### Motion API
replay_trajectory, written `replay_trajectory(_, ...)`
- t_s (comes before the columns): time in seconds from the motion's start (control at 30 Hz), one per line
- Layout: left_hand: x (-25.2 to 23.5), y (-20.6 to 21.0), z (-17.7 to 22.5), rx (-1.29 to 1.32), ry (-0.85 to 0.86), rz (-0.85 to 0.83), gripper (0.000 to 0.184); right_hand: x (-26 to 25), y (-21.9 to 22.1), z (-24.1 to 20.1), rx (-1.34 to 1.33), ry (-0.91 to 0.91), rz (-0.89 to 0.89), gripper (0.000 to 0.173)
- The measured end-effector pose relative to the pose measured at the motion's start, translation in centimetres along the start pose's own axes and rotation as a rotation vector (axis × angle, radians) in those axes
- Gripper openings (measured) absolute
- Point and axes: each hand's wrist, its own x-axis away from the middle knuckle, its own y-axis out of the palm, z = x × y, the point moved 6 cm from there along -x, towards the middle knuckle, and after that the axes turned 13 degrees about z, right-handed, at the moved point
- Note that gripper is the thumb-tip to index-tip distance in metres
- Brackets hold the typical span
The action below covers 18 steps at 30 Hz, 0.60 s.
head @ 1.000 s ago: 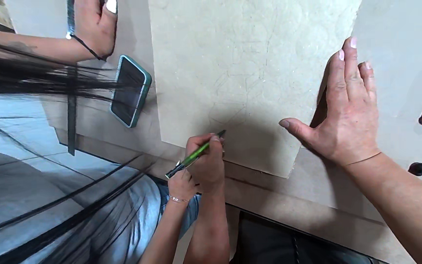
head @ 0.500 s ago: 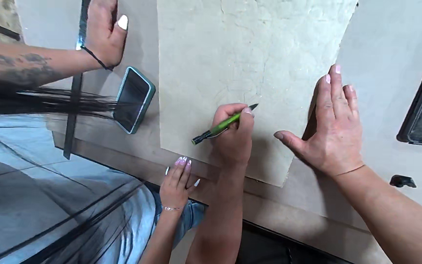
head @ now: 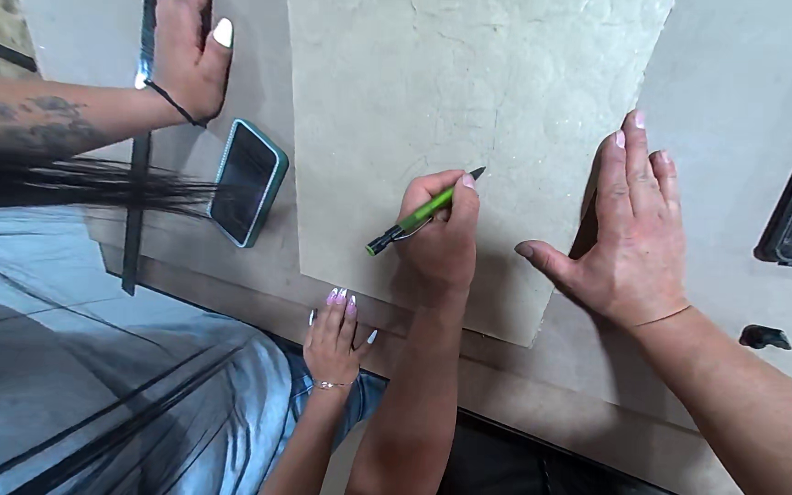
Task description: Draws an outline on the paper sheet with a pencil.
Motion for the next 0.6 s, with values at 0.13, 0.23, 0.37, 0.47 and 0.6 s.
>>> replay_trajectory(0.13, -1.0, 2.1, -5.9, 0.330, 0.349, 0.526, 0.011, 0.0, 0.0, 0.0, -0.014, -0.009, 0.010, 0.125)
replay_trajectory(0.23, 2.3, -1.0, -8.5, 0.227, 0.248, 0.578, 0.008, -0.1, 0.1, 0.0, -0.016, 0.004, 0.005, 0.126)
replay_trajectory(0.37, 4.1, -2.6, -10.6, 0.170, 0.213, 0.668, 0.005, 0.2, 0.0, 0.1, -0.020, 0.005, -0.003, 0.126)
replay_trajectory(0.47, 3.0, -2.4, -9.7, 0.226, 0.221, 0.622, 0.005, 0.0, 0.0, 0.0, -0.012, 0.000, 0.000, 0.127)
replay_trajectory(0.6, 0.5, -0.3, -7.6, 0.249, 0.276, 0.506, 0.007, 0.1, -0.1, 0.0, -0.014, -0.001, -0.003, 0.126)
